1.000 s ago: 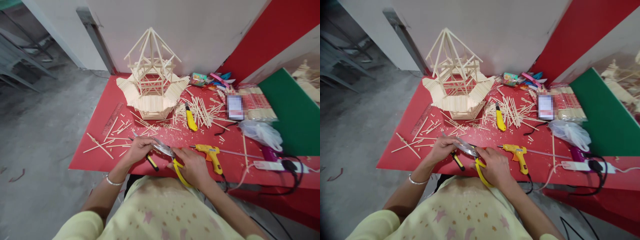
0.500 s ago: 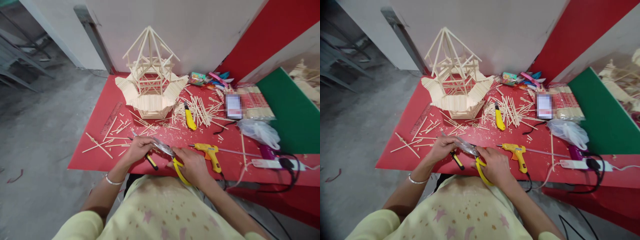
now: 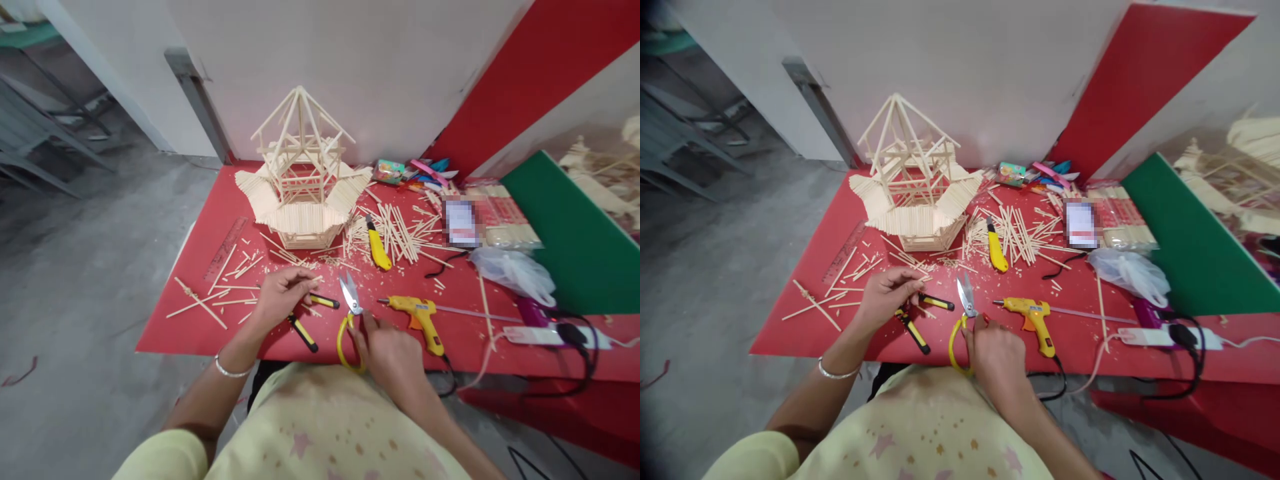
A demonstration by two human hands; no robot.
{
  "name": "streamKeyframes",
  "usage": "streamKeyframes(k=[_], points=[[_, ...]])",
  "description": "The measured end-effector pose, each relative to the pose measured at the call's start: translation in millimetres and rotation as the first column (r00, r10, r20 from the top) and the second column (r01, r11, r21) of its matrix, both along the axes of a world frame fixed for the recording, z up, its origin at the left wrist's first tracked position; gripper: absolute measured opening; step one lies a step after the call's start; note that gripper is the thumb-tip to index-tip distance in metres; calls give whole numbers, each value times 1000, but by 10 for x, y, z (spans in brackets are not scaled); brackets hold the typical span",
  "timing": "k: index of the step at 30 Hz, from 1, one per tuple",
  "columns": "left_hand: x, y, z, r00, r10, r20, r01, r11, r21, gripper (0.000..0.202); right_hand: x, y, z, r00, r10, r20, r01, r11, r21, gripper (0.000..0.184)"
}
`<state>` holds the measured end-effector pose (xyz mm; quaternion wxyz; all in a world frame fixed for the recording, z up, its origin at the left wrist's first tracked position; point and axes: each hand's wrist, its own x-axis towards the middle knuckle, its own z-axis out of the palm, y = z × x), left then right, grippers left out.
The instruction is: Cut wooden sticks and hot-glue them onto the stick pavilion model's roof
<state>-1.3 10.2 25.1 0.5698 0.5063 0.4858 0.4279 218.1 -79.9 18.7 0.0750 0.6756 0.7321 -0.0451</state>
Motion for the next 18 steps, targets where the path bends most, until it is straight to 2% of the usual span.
streamKeyframes(k=[2,3,4,5,6,8,10,12,15,18], points=[[2,11,57,1000,21,-6,-21,999,29,20,-49,98,162,989,15,-146,-13,1000,19,38],[1,21,92,999,34,-8,-34,998,52,19,-95,168,247,958,29,-287,-15,998,53,37],[-2,36,135,999,45,-10,-44,996,78,19,-157,251,328,888,50,-457,-4,995,100,36],[-5,55,189,999,49,-9,-48,993,104,19,-234,345,403,770,76,-634,21,989,144,34],[-9,81,252,999,46,-1,-46,991,128,18,-323,447,467,610,102,-786,60,983,174,32],[-24,151,408,999,29,32,-34,985,167,19,-516,664,570,268,127,-955,139,976,169,29],[-55,247,584,998,20,65,-32,979,201,20,-700,879,651,8,101,-995,192,976,101,29],[-103,363,753,997,29,66,-44,970,238,23,-848,1070,731,-169,51,-984,224,974,12,30],[-182,557,958,999,34,34,-42,953,301,28,-991,1292,842,-357,0,-934,213,974,-82,33],[-224,738,1096,1000,13,28,-22,935,355,29,-1081,1450,897,-451,-4,-892,147,986,-79,36]])
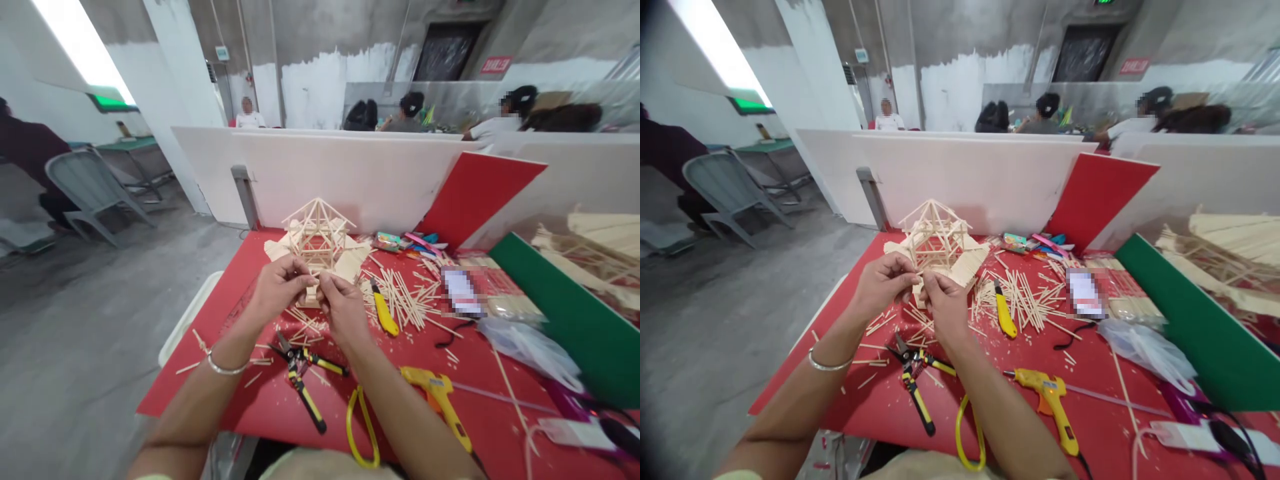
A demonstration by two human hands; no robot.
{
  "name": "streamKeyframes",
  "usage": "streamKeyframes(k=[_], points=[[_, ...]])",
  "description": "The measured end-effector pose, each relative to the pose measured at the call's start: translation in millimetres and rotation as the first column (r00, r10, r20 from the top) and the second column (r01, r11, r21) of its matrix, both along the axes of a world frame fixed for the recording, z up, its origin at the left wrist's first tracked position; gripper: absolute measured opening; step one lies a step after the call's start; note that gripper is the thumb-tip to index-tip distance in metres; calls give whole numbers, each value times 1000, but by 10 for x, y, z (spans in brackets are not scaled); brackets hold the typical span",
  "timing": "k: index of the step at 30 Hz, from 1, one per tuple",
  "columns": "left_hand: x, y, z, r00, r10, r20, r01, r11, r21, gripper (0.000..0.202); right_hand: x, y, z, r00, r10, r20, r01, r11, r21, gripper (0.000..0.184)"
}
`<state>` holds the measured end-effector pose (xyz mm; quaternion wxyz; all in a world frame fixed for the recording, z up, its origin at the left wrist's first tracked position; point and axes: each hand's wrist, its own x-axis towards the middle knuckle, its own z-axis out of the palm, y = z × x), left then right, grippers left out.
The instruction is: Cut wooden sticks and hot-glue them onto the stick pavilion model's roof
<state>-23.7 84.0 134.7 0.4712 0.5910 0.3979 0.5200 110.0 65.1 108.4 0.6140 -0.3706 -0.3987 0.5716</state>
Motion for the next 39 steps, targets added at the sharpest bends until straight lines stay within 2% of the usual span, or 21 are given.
streamKeyframes(k=[3,7,10,12,15,19,21,23,24,26,29,31,39], points=[[0,142,81,1000,-19,-1,19,999,28,30,-72,121,-13,997,6,-70,-4,1000,27,41],[-7,253,120,999,-29,-33,29,999,24,31,-122,249,-25,987,-23,-159,17,999,-37,33],[-27,277,125,994,-25,-111,29,999,40,29,-117,320,17,976,-66,-208,60,998,-34,30],[-35,283,120,983,7,-183,8,997,81,26,-112,354,51,971,-95,-220,91,995,-27,31],[-33,309,102,954,118,-277,-64,978,198,22,-130,394,77,970,-90,-225,82,996,-46,34],[-20,370,87,874,334,-354,-169,890,423,17,-192,473,74,966,-91,-243,74,994,-76,32],[-23,402,87,836,440,-327,-232,825,516,14,-223,537,78,955,-129,-267,109,990,-87,30],[-39,444,78,818,517,-252,-322,775,544,26,-248,612,86,940,-170,-295,149,985,-93,29],[-52,473,66,820,530,-215,-360,770,526,35,-258,649,88,933,-187,-307,164,982,-98,30],[-82,544,29,851,501,-158,-397,810,432,46,-273,713,85,924,-210,-319,183,977,-113,31],[-115,663,-45,917,390,-84,-361,901,242,47,-288,763,74,926,-219,-308,188,974,-128,33],[-120,726,-87,939,344,-24,-335,927,167,48,-295,771,70,928,-220,-301,191,974,-124,33],[-96,805,-163,939,343,7,-340,928,151,49,-341,795,82,924,-243,-296,215,969,-125,28]])
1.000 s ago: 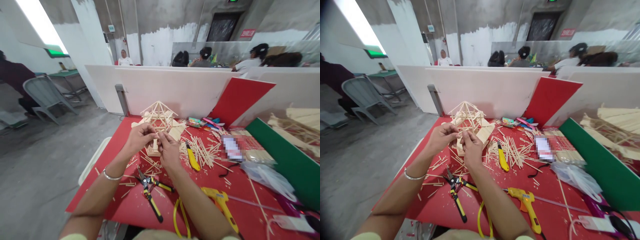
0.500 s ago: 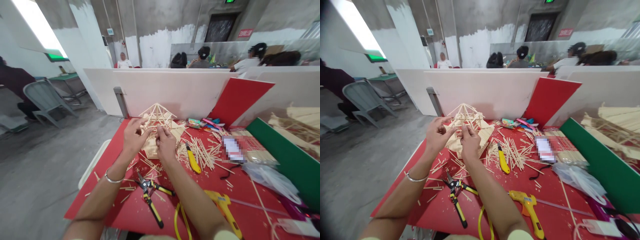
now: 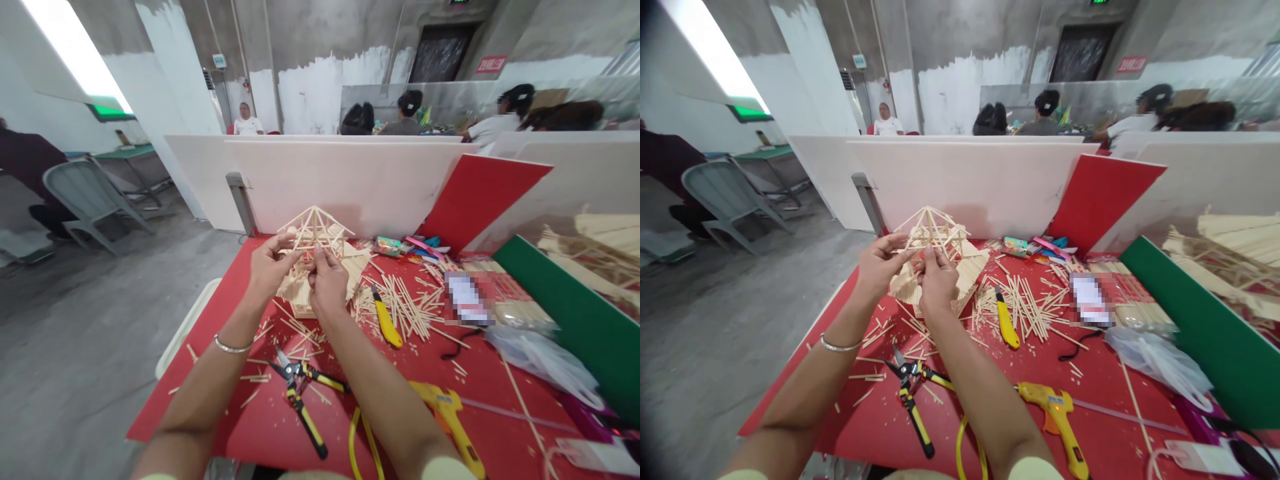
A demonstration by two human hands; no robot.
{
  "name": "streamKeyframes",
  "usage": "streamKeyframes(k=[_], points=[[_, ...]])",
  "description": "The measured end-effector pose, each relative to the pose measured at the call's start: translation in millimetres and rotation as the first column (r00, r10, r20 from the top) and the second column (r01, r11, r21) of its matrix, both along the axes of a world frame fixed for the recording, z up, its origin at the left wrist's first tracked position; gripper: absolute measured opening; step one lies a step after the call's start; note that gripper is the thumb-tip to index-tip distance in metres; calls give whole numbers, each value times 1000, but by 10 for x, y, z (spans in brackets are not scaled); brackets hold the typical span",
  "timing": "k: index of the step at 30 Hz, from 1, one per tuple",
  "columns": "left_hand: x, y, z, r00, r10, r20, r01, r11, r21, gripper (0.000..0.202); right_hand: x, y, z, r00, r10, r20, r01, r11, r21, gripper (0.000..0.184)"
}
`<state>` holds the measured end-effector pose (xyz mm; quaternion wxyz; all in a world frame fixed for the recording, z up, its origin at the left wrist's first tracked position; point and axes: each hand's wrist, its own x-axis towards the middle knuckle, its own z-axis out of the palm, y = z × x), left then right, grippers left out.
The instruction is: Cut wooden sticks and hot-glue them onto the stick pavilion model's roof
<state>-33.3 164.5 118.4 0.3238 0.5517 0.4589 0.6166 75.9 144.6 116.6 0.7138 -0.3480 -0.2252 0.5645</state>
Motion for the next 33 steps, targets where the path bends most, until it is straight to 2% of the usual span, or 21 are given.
streamKeyframes(k=[9,27,33], points=[[35,-24,6,1000,-2,1,2,1000,21,40,-68,-6,4,999,6,-32,-6,1000,-5,28],[83,-75,31,995,-51,89,49,999,20,42,-72,-35,20,1000,-27,-12,27,999,-38,31],[93,-81,34,995,-33,93,32,999,18,40,-68,-33,11,999,-23,-24,22,999,-46,32]])
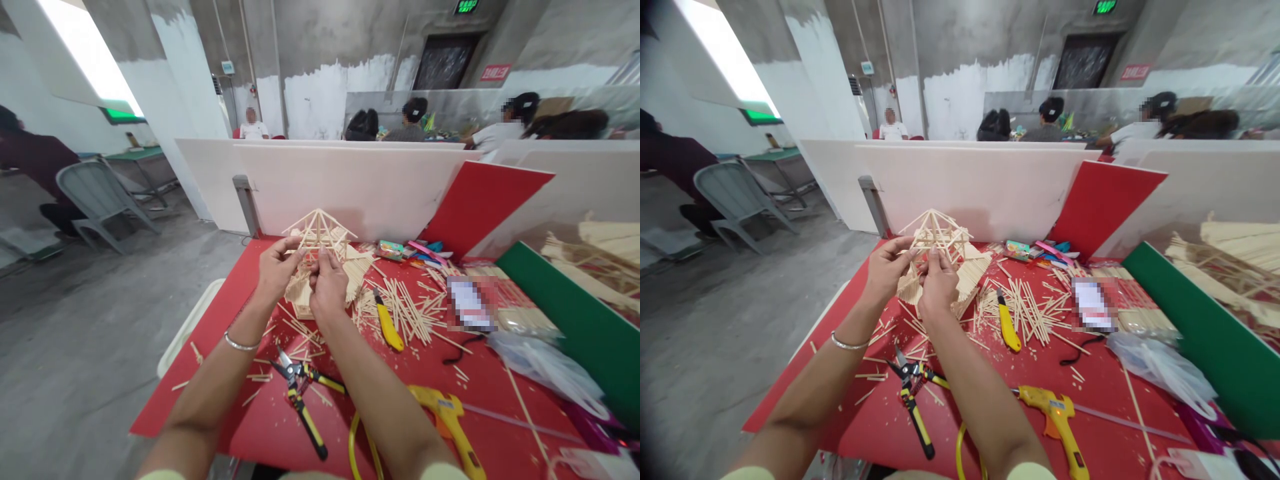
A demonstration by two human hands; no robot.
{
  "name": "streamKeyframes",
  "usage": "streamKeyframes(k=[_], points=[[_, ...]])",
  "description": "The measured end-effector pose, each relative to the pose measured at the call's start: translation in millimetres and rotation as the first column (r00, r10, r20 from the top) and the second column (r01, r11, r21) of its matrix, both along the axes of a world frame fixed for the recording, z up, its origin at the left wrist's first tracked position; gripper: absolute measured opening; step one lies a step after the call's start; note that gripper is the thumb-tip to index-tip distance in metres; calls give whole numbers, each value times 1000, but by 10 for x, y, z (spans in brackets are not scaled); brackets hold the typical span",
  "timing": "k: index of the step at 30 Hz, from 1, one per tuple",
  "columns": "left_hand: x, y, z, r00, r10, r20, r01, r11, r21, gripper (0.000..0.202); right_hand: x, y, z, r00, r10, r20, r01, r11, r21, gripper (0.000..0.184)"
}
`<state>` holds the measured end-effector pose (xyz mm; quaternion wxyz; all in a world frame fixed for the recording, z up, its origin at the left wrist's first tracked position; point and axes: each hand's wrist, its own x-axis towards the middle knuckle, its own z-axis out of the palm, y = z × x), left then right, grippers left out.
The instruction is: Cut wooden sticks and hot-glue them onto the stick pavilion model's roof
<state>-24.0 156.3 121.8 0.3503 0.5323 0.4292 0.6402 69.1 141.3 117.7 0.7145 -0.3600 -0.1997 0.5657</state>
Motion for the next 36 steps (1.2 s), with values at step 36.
streamKeyframes(k=[36], points=[[214,-747,-2,870,192,-454,-20,934,357,13,933,-1076,-223,566,-158,809,-51,973,226,15]])
